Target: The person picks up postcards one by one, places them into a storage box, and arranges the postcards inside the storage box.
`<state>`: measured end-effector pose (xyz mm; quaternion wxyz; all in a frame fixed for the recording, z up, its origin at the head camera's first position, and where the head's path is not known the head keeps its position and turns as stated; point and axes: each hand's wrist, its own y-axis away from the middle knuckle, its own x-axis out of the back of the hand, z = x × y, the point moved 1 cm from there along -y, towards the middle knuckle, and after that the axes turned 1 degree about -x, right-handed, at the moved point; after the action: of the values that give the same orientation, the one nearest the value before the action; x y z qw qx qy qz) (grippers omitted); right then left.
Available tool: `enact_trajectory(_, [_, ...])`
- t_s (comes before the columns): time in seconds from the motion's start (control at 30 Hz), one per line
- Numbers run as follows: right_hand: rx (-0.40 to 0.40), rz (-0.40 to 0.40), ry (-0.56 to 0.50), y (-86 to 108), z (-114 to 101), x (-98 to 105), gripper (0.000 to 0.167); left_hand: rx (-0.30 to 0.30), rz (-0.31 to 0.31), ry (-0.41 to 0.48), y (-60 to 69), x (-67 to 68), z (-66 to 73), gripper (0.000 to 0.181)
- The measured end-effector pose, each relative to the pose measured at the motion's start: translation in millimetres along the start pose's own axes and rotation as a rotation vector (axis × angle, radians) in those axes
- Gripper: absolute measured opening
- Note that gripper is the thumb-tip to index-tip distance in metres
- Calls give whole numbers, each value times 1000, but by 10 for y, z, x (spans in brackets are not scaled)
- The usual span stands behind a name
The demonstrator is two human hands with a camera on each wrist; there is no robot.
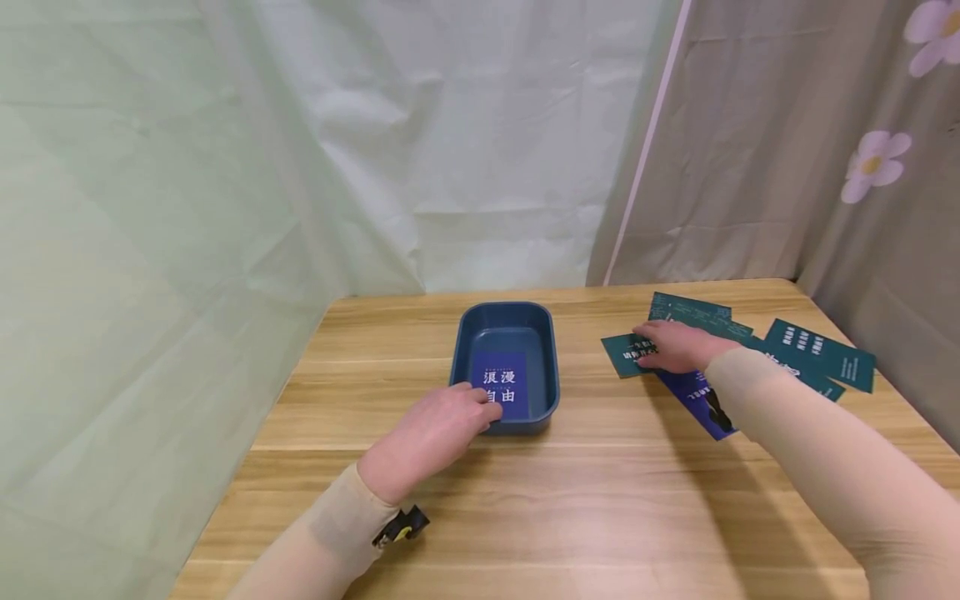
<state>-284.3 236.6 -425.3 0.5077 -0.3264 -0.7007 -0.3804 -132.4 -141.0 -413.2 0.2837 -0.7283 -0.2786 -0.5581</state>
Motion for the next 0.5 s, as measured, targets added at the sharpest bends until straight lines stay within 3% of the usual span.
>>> enact_trajectory(0.5, [-19, 5, -6, 60, 10, -112, 69, -3, 2, -1, -1, 0, 7, 18])
